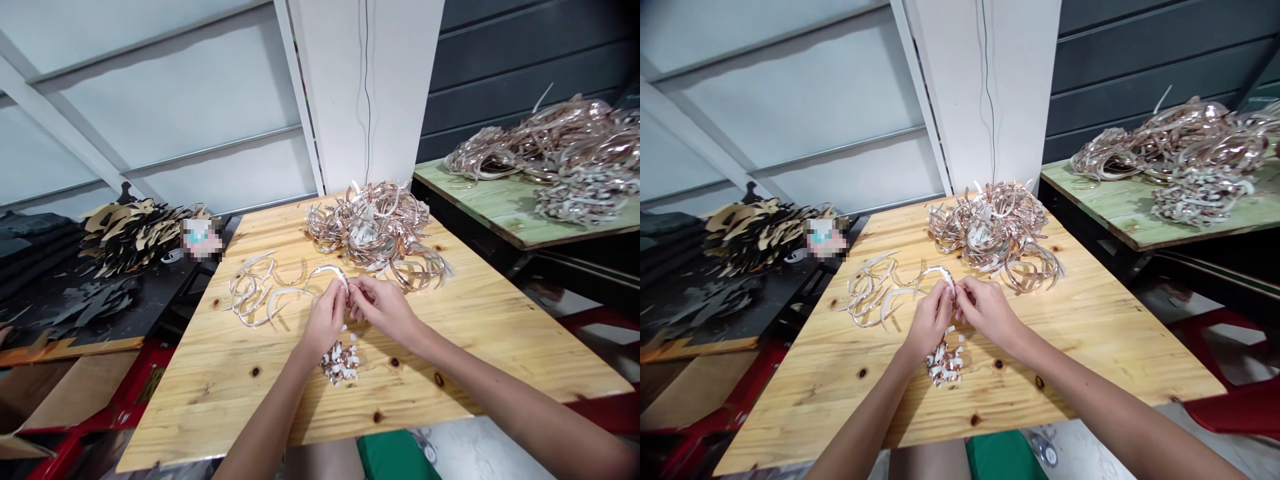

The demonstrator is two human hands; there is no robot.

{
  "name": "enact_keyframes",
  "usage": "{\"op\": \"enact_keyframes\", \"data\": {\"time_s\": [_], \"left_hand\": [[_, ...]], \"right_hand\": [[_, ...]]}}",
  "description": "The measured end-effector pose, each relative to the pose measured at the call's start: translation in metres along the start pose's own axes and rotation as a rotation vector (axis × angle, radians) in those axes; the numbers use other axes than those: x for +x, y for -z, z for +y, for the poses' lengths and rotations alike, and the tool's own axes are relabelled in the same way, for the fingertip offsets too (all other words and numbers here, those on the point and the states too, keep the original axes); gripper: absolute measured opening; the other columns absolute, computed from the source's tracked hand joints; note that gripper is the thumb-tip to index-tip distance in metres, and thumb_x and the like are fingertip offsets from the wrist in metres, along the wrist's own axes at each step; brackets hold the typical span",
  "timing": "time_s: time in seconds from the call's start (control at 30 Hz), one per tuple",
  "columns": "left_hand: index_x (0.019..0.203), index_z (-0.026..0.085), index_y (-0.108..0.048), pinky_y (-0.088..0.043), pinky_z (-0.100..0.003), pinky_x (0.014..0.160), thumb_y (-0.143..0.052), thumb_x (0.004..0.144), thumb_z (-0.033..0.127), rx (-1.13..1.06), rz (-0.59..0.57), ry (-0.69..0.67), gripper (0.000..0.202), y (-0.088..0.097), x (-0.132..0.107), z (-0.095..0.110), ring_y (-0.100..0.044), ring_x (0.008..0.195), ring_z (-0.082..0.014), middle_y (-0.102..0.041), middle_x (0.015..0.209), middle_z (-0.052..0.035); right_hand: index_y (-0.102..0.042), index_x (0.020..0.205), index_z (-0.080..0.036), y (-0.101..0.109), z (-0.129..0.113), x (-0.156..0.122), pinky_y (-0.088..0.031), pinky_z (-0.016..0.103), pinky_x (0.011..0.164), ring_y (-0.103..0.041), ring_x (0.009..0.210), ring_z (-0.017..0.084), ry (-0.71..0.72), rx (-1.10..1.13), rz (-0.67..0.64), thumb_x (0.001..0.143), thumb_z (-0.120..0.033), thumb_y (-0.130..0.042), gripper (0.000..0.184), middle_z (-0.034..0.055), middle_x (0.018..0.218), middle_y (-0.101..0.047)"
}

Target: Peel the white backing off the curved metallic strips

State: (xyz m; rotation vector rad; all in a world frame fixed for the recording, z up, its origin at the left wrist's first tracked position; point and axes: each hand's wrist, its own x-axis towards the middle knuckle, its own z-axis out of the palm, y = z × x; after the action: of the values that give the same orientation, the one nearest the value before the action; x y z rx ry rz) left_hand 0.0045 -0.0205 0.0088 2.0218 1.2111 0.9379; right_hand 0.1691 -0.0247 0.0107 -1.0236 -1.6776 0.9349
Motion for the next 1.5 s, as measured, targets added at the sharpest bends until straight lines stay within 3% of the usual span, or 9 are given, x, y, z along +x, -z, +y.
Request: {"op": "enact_keyframes", "data": {"time_s": [0.43,0.73,1.1,1.3,1.5], "left_hand": [[0.084,0.023,-0.043,-0.036,-0.028,0.060,-0.034,0.107,0.044,-0.116,0.065,0.037,0.033,-0.007,0.000,0.004,-0.047,0.057,-0.0141,-0.048,0.065,0.0032],[0.082,0.023,-0.042,-0.035,-0.028,0.059,-0.033,0.107,0.045,-0.078,0.093,0.016,0.035,0.000,0.001,0.007,-0.048,0.058,-0.0141,-0.049,0.066,0.0027],[0.084,0.022,-0.045,-0.037,-0.026,0.061,-0.034,0.107,0.045,-0.146,0.006,0.007,0.035,0.010,0.001,0.003,-0.045,0.058,-0.0125,-0.049,0.065,0.0039],[0.082,0.022,-0.045,-0.039,-0.026,0.063,-0.035,0.107,0.045,-0.133,-0.006,-0.004,0.036,0.012,0.002,0.006,-0.047,0.060,-0.0128,-0.051,0.065,0.0034],[0.082,0.022,-0.046,-0.038,-0.027,0.062,-0.034,0.107,0.045,-0.097,0.015,0.016,0.036,0.006,0.002,0.007,-0.049,0.061,-0.0137,-0.052,0.067,0.0023]], "right_hand": [[-0.065,0.092,-0.021,-0.014,0.005,-0.004,-0.061,0.034,0.059,-0.073,0.059,0.021,-0.052,0.172,0.141,0.098,-0.039,-0.058,0.021,0.0040,0.071,-0.073],[-0.063,0.090,-0.021,-0.011,0.000,0.001,-0.062,0.033,0.059,-0.070,0.058,0.019,-0.055,0.378,0.065,0.094,-0.051,-0.064,0.031,0.0018,0.070,-0.071],[-0.064,0.095,-0.020,0.005,0.009,0.008,-0.059,0.030,0.063,-0.068,0.066,0.017,0.045,0.256,-0.138,0.101,-0.046,-0.055,0.029,0.0017,0.076,-0.069],[-0.062,0.092,-0.020,0.002,0.007,0.007,-0.057,0.029,0.061,-0.066,0.064,0.016,0.027,0.310,-0.121,0.102,-0.046,-0.055,0.029,0.0013,0.075,-0.068],[-0.059,0.087,-0.022,-0.004,0.001,0.002,-0.058,0.031,0.060,-0.067,0.062,0.017,-0.006,0.207,-0.021,0.101,-0.045,-0.054,0.028,0.0018,0.073,-0.069]]}}
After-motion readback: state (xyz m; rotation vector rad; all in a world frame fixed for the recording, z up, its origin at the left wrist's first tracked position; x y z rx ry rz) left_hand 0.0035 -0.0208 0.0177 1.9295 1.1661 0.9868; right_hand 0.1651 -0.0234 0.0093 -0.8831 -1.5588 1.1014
